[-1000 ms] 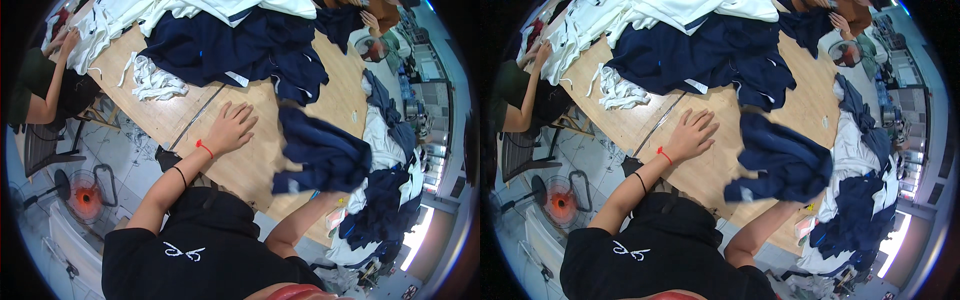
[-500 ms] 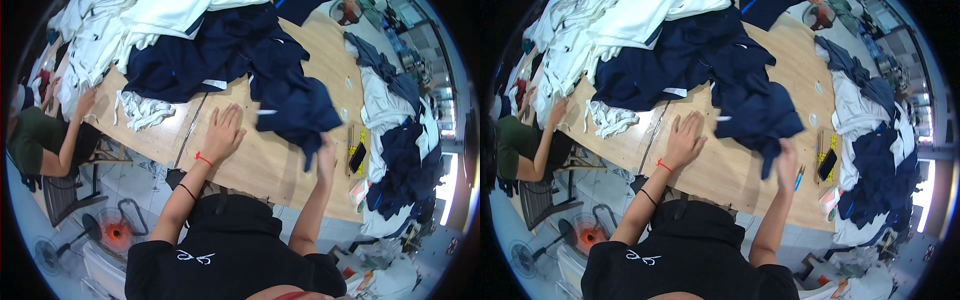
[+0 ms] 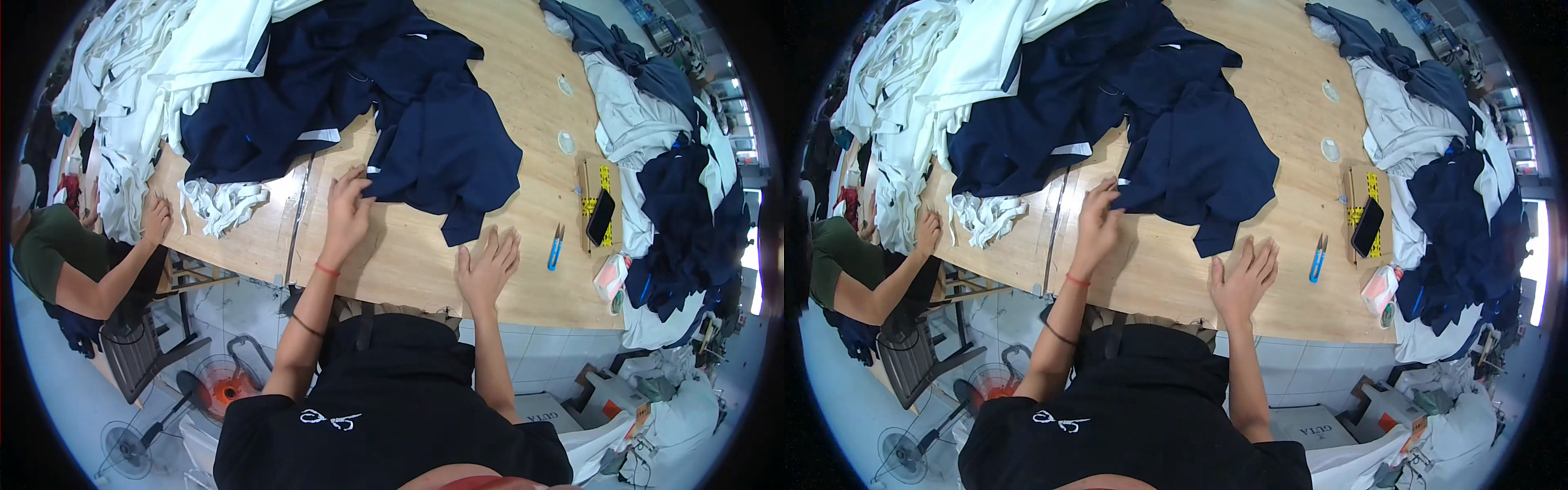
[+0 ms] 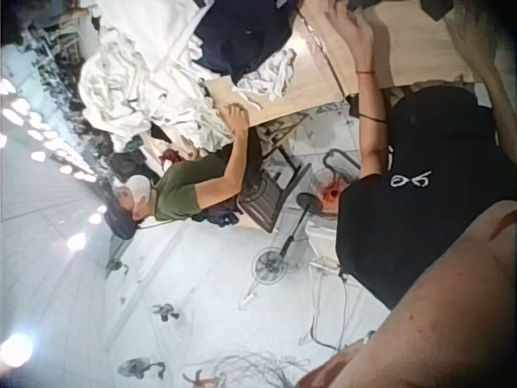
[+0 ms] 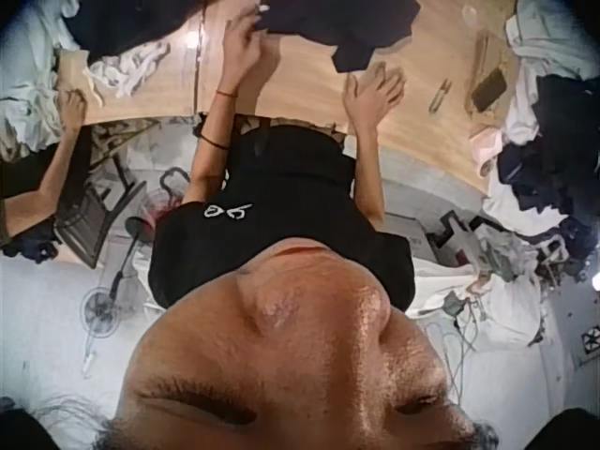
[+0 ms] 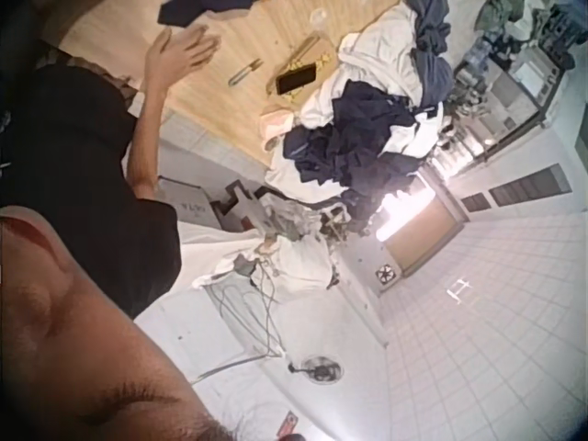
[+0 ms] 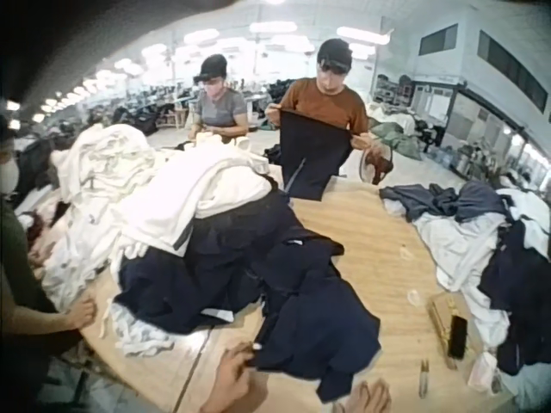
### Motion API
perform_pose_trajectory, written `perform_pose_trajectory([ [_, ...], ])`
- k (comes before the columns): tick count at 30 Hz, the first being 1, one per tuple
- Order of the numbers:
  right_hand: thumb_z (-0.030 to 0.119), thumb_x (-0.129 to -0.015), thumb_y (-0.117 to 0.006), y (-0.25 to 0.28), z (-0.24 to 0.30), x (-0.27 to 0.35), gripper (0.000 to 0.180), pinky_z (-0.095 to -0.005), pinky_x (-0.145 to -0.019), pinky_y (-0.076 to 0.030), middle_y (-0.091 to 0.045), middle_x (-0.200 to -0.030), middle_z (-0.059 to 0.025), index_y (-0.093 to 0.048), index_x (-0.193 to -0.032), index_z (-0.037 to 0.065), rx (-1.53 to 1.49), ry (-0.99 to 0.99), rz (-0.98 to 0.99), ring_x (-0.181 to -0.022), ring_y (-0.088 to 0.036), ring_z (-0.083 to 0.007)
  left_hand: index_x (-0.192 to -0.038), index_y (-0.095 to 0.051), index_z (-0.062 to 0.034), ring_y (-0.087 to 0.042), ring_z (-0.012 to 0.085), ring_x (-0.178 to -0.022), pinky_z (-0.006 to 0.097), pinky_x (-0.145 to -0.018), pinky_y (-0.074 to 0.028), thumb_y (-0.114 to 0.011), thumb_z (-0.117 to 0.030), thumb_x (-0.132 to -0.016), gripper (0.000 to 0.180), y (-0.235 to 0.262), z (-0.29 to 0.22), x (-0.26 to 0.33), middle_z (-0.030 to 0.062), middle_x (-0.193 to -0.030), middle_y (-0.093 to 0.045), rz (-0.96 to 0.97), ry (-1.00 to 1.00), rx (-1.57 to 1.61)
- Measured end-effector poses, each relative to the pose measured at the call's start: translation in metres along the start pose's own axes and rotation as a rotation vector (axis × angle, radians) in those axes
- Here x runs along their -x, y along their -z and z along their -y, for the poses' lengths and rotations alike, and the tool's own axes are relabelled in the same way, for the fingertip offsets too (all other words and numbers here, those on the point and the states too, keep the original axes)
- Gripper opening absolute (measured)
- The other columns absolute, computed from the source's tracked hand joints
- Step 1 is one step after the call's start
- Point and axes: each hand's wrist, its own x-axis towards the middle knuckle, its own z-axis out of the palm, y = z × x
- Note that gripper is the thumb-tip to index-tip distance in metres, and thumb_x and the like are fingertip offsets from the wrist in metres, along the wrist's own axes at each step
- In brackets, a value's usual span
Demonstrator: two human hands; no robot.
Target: The recorder is trimming excess threads from blue and white garments using small thread snips in a factory setting.
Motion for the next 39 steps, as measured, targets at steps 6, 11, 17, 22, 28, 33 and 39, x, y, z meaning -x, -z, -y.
perform_pose_trajectory([
  [6,0.037,-0.089,-0.072,0.004,0.000,0.001,0.082,-0.0609,-0.126,-0.019,-0.028,-0.167,-0.0355,-0.045,-0.157,-0.001,-0.035,-0.015,0.002,-0.159,-0.020,-0.0493,-0.122,-0.067,0.0014,-0.062,0.0096,-0.095,0.025,-0.088,-0.052,-0.063,-0.016,-0.110,0.022,0.093,-0.080,-0.005,0.0037,-0.106,-0.069,-0.549,0.169,0.397],
  [11,0.028,-0.082,-0.073,0.005,-0.005,0.001,0.084,-0.0606,-0.126,-0.020,-0.029,-0.166,-0.0347,-0.045,-0.156,-0.001,0.017,-0.041,-0.019,-0.158,-0.020,-0.0489,-0.120,-0.071,-0.0019,-0.071,0.0273,-0.105,0.036,-0.095,-0.054,-0.074,-0.006,-0.097,0.024,0.110,-0.057,-0.013,0.0145,-0.115,-0.073,-0.349,0.119,-0.270],
  [17,0.028,-0.082,-0.074,0.005,-0.003,-0.002,0.085,-0.0610,-0.126,-0.020,-0.030,-0.165,-0.0341,-0.044,-0.157,0.000,-0.019,-0.025,-0.027,-0.157,-0.022,-0.0493,-0.125,-0.074,-0.0068,-0.062,0.0382,-0.129,0.044,-0.108,-0.050,-0.085,-0.017,-0.086,0.042,0.020,-0.105,-0.004,0.0176,-0.140,-0.064,0.102,-0.118,-0.113],
  [22,0.029,-0.082,-0.074,0.003,-0.002,0.001,0.086,-0.0610,-0.126,-0.019,-0.030,-0.165,-0.0342,-0.043,-0.157,0.000,-0.021,-0.027,0.006,-0.157,-0.022,-0.0494,-0.130,-0.072,-0.0128,-0.051,0.0394,-0.144,0.056,-0.122,-0.035,-0.085,-0.014,-0.080,0.051,-0.009,-0.113,0.011,0.0199,-0.149,-0.059,0.280,-0.242,-0.344],
  [28,0.040,-0.094,-0.071,-0.003,-0.004,0.002,0.079,-0.0615,-0.126,-0.018,-0.029,-0.165,-0.0353,-0.044,-0.156,-0.001,-0.014,-0.013,-0.038,-0.156,-0.023,-0.0500,-0.110,-0.061,-0.0028,-0.066,0.0334,-0.126,0.044,-0.110,-0.050,-0.069,0.003,-0.092,0.021,0.034,-0.074,-0.014,0.0193,-0.130,-0.069,-0.052,-0.021,0.120],
  [33,0.045,-0.097,-0.070,0.000,-0.001,0.000,0.079,-0.0618,-0.125,-0.019,-0.030,-0.165,-0.0359,-0.045,-0.155,-0.002,0.014,-0.015,-0.031,-0.156,-0.024,-0.0507,-0.128,-0.061,0.0013,-0.069,0.0261,-0.112,0.036,-0.100,-0.054,-0.064,0.003,-0.099,0.029,0.083,-0.027,-0.015,0.0176,-0.125,-0.071,-0.356,0.283,0.025],
  [39,0.032,-0.094,-0.078,-0.001,-0.003,0.000,0.061,-0.0570,-0.121,-0.030,-0.049,-0.155,-0.0283,-0.059,-0.144,0.002,-0.058,-0.010,-0.166,-0.147,-0.042,-0.0447,-0.139,-0.058,-0.0001,-0.065,0.0264,-0.117,0.037,-0.102,-0.052,-0.070,0.008,-0.087,0.054,0.071,-0.007,0.050,0.0156,-0.136,-0.063,-0.293,0.296,-0.001],
])
